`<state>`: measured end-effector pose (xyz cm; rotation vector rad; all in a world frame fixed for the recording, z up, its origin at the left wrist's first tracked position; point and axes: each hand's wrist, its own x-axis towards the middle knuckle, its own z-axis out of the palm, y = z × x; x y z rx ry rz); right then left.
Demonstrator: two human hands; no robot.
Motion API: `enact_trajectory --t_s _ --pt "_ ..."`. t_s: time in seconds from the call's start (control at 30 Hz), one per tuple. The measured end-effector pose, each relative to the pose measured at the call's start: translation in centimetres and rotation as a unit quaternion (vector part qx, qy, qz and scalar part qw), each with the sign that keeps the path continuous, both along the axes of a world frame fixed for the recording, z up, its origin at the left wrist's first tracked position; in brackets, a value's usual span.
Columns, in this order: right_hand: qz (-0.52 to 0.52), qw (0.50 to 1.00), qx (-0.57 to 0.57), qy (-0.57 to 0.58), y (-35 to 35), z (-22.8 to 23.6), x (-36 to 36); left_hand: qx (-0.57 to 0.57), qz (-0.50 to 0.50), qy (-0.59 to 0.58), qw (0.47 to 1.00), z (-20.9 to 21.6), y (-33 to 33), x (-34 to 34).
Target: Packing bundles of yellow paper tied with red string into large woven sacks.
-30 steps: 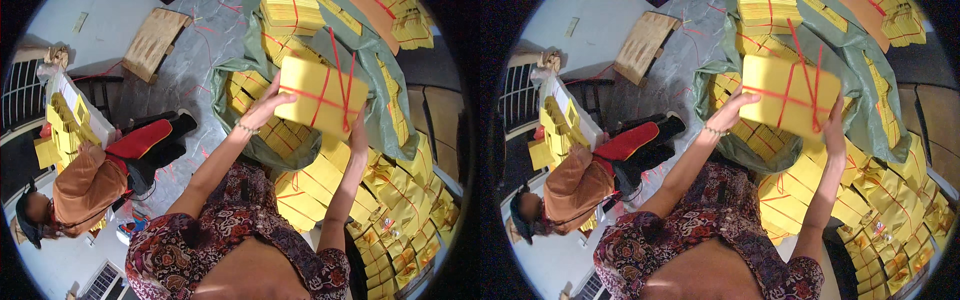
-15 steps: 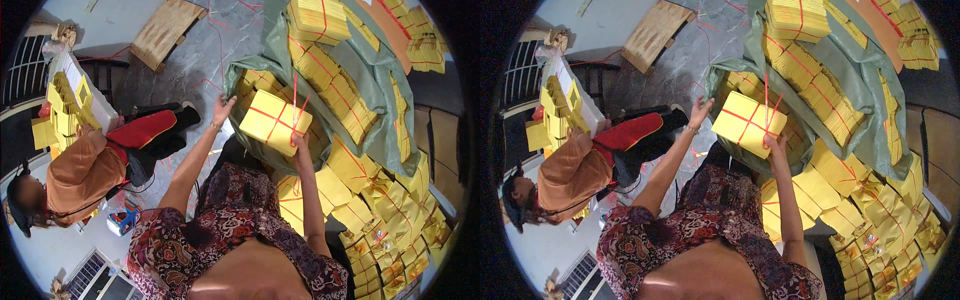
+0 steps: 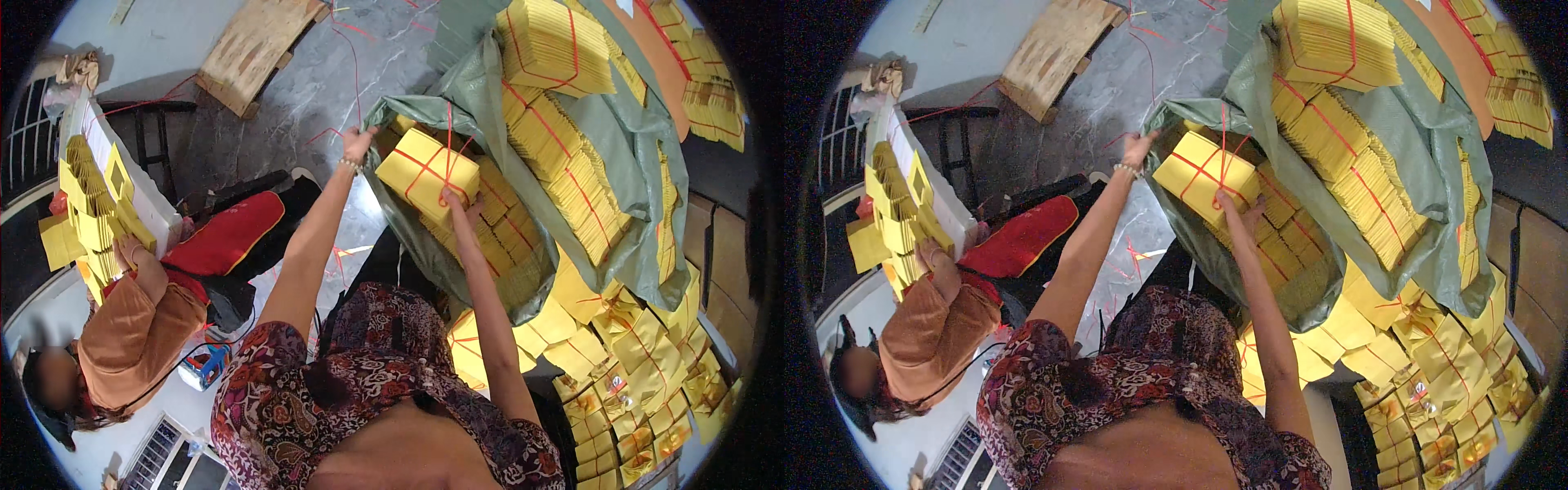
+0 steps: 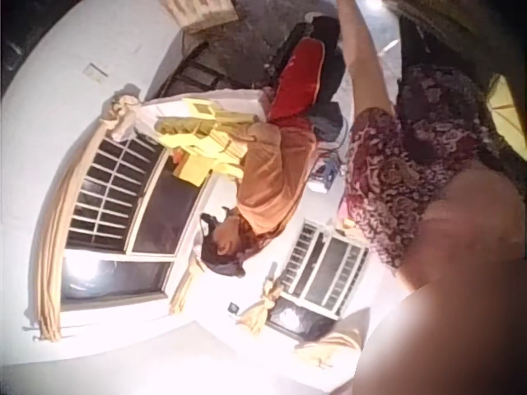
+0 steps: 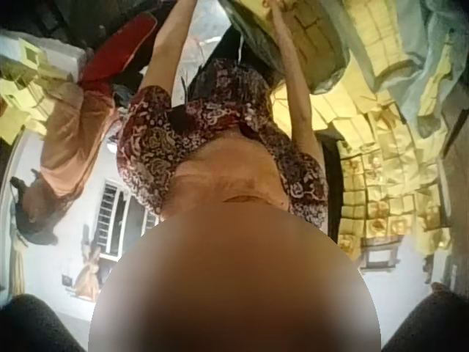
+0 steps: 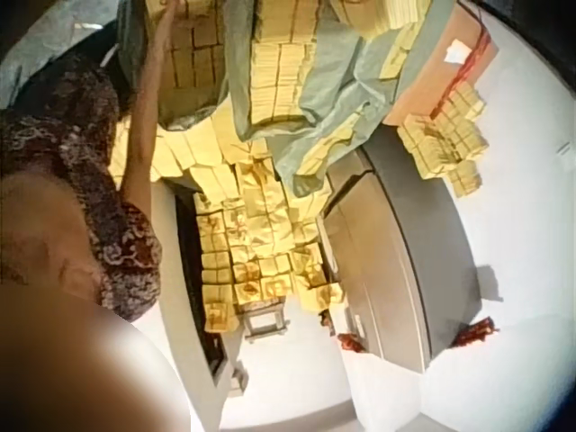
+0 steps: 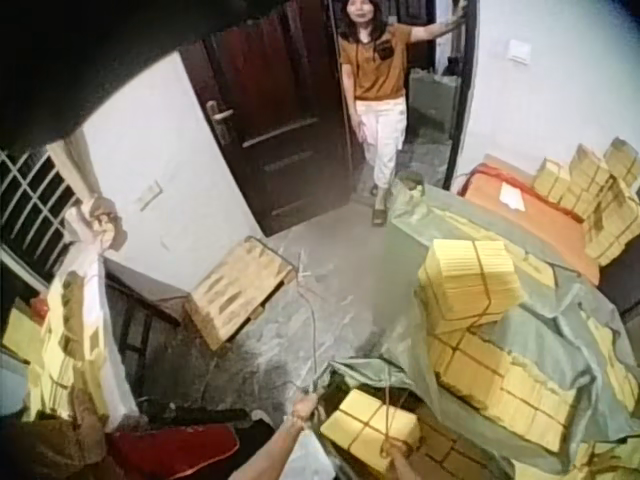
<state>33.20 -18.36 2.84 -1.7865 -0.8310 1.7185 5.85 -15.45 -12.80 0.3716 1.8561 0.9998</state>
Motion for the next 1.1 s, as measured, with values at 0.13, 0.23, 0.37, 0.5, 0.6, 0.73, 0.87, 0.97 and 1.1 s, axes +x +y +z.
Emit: enact_trajectory --t_s 0.13,0.23,0.37,0.5,0.6,0.73,0.87,0.97,1.1 --pt "-0.019 0.996 0.040 -0.083 1.3 -2.9 -2.3 0.086 0.026 0.003 0.996 5.4 2.9 -1.5" --pt "0.033 0.964 -0.081 -0.252 2.9 -3.9 -4.4 0.141 0.036 -0.013 0.989 7.4 4.0 -2.0" --pt "0.068 0.946 -0.102 -0.301 4.8 -4.2 -7.8 0.065 -0.032 0.100 0.992 8.5 3.9 -3.1" --pt "0.078 0.908 -0.152 -0.382 5.9 -5.7 -8.7 -0.085 -0.268 0.353 0.892 12.0 7.2 -1.8" --pt "0.083 0.884 -0.140 -0.439 6.0 -7.8 -9.6 -0.120 -0.357 0.346 0.859 10.8 10.0 -1.1" --pt "0.076 0.881 -0.147 -0.443 6.6 -8.2 -11.4 0.006 -0.232 0.310 0.922 9.5 11.2 -2.0" --pt "0.037 0.886 -0.138 -0.441 8.2 -9.4 -12.2 -0.003 -0.215 0.299 0.930 9.9 10.9 -1.4" --pt "0.015 0.866 -0.133 -0.481 9.5 -10.4 -14.1 0.018 -0.191 0.295 0.936 10.0 10.2 -1.2" --pt "-0.017 0.860 -0.153 -0.486 11.1 -10.7 -16.4 0.047 -0.196 0.275 0.940 10.0 10.1 -1.3"
